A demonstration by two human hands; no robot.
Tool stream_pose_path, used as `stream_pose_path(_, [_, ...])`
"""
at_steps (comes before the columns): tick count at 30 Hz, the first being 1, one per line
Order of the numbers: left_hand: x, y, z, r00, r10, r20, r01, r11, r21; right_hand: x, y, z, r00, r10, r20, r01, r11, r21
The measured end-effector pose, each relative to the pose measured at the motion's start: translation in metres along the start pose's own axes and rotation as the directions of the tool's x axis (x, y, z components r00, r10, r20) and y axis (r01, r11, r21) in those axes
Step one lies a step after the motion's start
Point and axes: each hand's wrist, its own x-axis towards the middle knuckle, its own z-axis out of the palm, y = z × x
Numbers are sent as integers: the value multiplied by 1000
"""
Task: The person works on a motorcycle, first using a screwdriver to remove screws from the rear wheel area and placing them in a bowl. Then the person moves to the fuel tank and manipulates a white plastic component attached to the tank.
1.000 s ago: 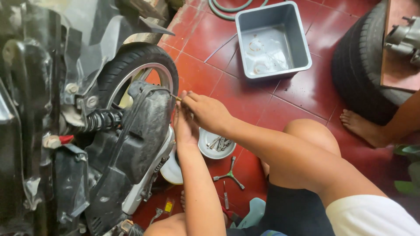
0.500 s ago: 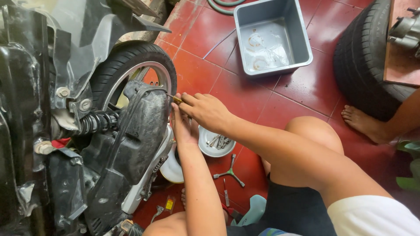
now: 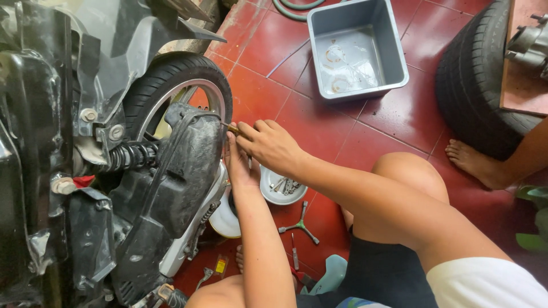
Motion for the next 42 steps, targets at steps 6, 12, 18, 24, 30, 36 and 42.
stream_pose_path(6, [-21, 15, 23, 999, -16, -36, 17, 1000, 20, 4, -9, -17, 992, 90, 83, -97, 992, 86])
stream_pose_path(12, [-14, 13, 19, 998, -23, -60, 24, 1000, 17, 4, -11, -14, 981, 135, 139, -154, 978, 139])
stream_pose_path(18, [-10, 10, 16, 998, -43, -43, 46, 997, 63, 5, -7, -17, 980, 117, 161, -145, 975, 169])
stream_pose_path(24, [-13, 11, 15, 998, -52, -40, 54, 996, 67, 3, -6, -10, 986, 89, 138, -110, 983, 147])
stream_pose_path(30, [-13, 13, 15, 998, -34, -46, 35, 999, 11, 6, -9, -20, 975, 131, 178, -167, 965, 204])
stream_pose_path(36, [-4, 4, 4, 997, -63, -36, 64, 998, 11, 2, -7, -13, 964, 171, 202, -216, 950, 227])
stream_pose_path(42, [-3, 3, 7, 998, -42, -40, 44, 999, 27, 6, -2, -23, 974, 142, 177, -186, 947, 261])
